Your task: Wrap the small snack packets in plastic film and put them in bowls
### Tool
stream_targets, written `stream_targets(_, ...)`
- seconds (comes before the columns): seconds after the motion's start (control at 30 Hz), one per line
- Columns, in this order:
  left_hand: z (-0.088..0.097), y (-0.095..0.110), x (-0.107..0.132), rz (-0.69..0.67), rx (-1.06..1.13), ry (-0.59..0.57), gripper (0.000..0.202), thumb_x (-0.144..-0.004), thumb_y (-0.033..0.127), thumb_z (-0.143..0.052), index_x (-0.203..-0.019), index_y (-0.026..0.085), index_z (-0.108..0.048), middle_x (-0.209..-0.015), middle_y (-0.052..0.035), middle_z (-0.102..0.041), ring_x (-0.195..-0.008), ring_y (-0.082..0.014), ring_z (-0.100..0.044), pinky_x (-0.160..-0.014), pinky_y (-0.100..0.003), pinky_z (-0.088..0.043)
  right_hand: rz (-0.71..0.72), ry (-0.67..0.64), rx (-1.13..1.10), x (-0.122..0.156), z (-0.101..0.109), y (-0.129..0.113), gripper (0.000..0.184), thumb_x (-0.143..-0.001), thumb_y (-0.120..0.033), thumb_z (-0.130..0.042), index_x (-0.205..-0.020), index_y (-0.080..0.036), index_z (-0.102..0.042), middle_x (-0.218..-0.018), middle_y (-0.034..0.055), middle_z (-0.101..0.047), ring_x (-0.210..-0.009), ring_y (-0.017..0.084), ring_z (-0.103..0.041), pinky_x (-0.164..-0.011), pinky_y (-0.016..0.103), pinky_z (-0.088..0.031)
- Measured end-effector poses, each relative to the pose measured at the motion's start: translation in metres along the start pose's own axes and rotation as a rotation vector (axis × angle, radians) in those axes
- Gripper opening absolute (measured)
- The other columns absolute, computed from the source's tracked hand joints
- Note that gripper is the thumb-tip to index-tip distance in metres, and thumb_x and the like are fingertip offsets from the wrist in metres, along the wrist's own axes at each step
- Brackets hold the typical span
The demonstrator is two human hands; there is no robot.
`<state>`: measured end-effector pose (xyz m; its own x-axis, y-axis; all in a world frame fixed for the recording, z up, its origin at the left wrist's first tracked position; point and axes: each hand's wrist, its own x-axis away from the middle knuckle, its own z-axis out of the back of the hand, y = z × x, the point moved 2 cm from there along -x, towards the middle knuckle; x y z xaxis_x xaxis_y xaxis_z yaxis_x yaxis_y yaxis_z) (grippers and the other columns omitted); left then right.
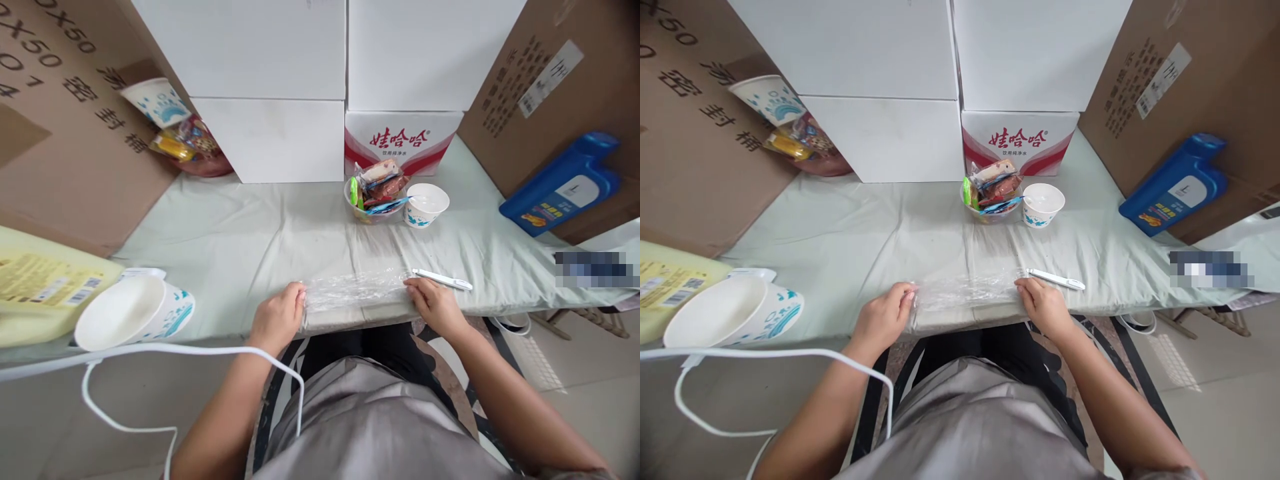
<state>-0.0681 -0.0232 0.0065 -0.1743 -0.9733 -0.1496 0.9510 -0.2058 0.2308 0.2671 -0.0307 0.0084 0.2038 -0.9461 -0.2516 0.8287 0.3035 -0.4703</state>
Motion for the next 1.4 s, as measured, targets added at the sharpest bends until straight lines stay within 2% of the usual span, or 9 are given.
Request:
stream_targets(0.33,-0.001,0.009,-0.016,0.129,-0.077,-0.020,0.018,-0.090,0.023,-0.045,-0.093,0.020,-0.063,-0.098,-0.0066,-0.066,-0.079,-0.0203,-0.064,-0.062,-0.029,-0.045,-0.200,-0.012,0.314,-0.033,-0.019,-0.001,0.031,-0.095,-0.036,-0.040,-0.095,-0.019,-0.066,-0.090,0.0073,-0.073,-0.073,0.021,-0.067,-0.062,0.029,-0.041)
stream_targets(0.47,0.004,0.015,-0.013,0.170,-0.071,0.178,0.024,-0.088,0.019,-0.047,-0.105,0.016,-0.063,-0.103,-0.0120,-0.064,-0.089,-0.0256,-0.063,-0.073,-0.036,-0.050,-0.231,-0.035,0.395,-0.035,-0.023,-0.003,0.031,-0.096,-0.037,-0.039,-0.093,-0.019,-0.064,-0.086,0.0072,-0.072,-0.069,0.021,-0.065,-0.057,0.028,-0.036)
stream_targets(0.53,0.005,0.031,-0.010,0.059,-0.041,0.275,0.027,-0.091,0.019,-0.044,-0.109,0.016,-0.064,-0.108,-0.0140,-0.063,-0.102,-0.0271,-0.060,-0.087,-0.040,-0.049,-0.240,-0.051,0.435,-0.036,-0.024,-0.005,0.032,-0.097,-0.038,-0.037,-0.094,-0.019,-0.063,-0.083,0.0074,-0.071,-0.067,0.020,-0.064,-0.056,0.028,-0.035)
stream_targets(0.67,-0.015,0.074,0.002,-0.292,0.002,0.041,0.048,-0.093,0.039,-0.049,-0.138,0.022,-0.049,-0.143,-0.0122,-0.048,-0.138,-0.0346,-0.035,-0.111,-0.053,-0.032,-0.236,-0.040,0.476,-0.036,-0.024,-0.006,0.032,-0.097,-0.038,-0.038,-0.099,-0.018,-0.062,-0.086,0.0085,-0.069,-0.071,0.021,-0.062,-0.060,0.029,-0.038)
stream_targets(0.8,-0.038,0.082,0.009,-0.235,-0.053,-0.084,0.071,-0.086,0.056,-0.056,-0.147,0.025,-0.038,-0.156,-0.0119,-0.030,-0.145,-0.0454,-0.014,-0.112,-0.068,-0.016,-0.067,0.005,0.448,-0.035,-0.021,-0.003,0.032,-0.095,-0.035,-0.043,-0.112,-0.015,-0.062,-0.105,0.0139,-0.064,-0.096,0.028,-0.058,-0.083,0.036,-0.043)
stream_targets(0.97,-0.029,0.079,0.008,-0.224,-0.053,-0.056,0.059,-0.088,0.052,-0.055,-0.141,0.026,-0.048,-0.154,-0.0122,-0.034,-0.143,-0.0435,-0.020,-0.110,-0.067,-0.021,-0.018,-0.072,0.311,-0.029,-0.014,0.001,0.021,-0.093,-0.025,-0.042,-0.092,-0.018,-0.062,-0.089,0.0106,-0.063,-0.087,0.026,-0.056,-0.083,0.038,-0.044)
stream_targets(1.17,-0.024,0.115,0.012,-0.244,0.061,-0.028,0.048,-0.092,0.041,-0.051,-0.135,0.019,-0.054,-0.126,-0.0166,-0.057,-0.112,-0.0321,-0.054,-0.093,-0.049,-0.047,-0.190,-0.017,-0.064,0.005,0.002,0.009,0.012,-0.090,-0.029,-0.044,-0.086,-0.021,-0.052,-0.078,0.0041,-0.061,-0.073,0.021,-0.059,-0.068,0.034,-0.047)
stream_targets(1.3,-0.041,0.133,0.011,-0.395,0.084,-0.054,0.053,-0.090,0.043,-0.055,-0.139,0.024,-0.048,-0.145,-0.0119,-0.046,-0.133,-0.0340,-0.040,-0.107,-0.054,-0.035,-0.414,-0.037,-0.409,0.049,0.008,0.014,0.022,-0.090,-0.039,-0.051,-0.103,-0.021,-0.051,-0.067,-0.0034,-0.053,-0.054,0.014,-0.052,-0.052,0.028,-0.046)
stream_targets(1.4,-0.049,0.132,0.009,-0.511,0.126,-0.074,0.049,-0.092,0.043,-0.052,-0.139,0.028,-0.048,-0.150,-0.0072,-0.043,-0.142,-0.0320,-0.029,-0.114,-0.058,-0.022,-0.393,-0.181,-0.673,0.075,0.012,0.003,0.037,-0.089,-0.039,-0.057,-0.122,-0.024,-0.050,-0.077,-0.0018,-0.057,-0.057,0.013,-0.054,-0.053,0.028,-0.051)
